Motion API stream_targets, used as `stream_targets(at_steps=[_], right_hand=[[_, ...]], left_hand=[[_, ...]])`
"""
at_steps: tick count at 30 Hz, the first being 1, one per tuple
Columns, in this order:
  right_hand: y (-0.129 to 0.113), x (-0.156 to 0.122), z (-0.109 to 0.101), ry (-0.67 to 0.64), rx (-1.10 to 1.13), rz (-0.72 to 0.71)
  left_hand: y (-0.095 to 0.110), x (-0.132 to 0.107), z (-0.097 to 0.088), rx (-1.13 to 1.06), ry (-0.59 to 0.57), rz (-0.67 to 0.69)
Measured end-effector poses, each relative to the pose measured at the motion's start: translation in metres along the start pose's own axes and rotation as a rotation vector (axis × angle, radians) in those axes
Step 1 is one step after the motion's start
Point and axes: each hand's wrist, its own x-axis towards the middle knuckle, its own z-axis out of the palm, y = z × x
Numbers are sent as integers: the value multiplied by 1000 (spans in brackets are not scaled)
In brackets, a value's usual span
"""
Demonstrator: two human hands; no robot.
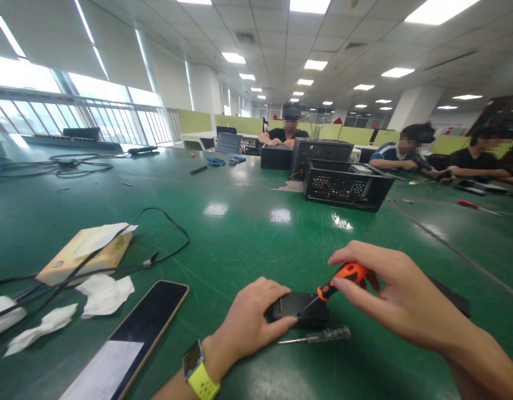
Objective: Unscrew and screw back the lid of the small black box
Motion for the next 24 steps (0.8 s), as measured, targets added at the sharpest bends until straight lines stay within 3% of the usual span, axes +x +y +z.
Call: stream_targets(at_steps=[6, 8, 11, 12, 16, 18, 21, 24], right_hand=[[-2, -5, -6, -34, -9, 67], [7, -10, -4, 45, -18, 143], [36, -30, 4, 247, -83, 294], [48, -41, 10, 256, -108, 340], [98, -87, 39, 141, -136, 456], [112, -101, 51, 56, -108, 474], [107, -103, 57, 12, -144, 483], [76, -91, 57, 32, -214, 412]], left_hand=[[-2, 0, 1, -4, 6, 6], [-3, 0, 1, -15, 17, 9], [-4, 1, 1, -19, 39, 19], [-4, 1, 2, -16, 47, 21], [-4, 1, 4, 6, 78, 10], [-4, 1, 5, 14, 89, 4], [-2, 1, 4, 22, 98, -2], [-1, 2, 3, 39, 98, -16]])
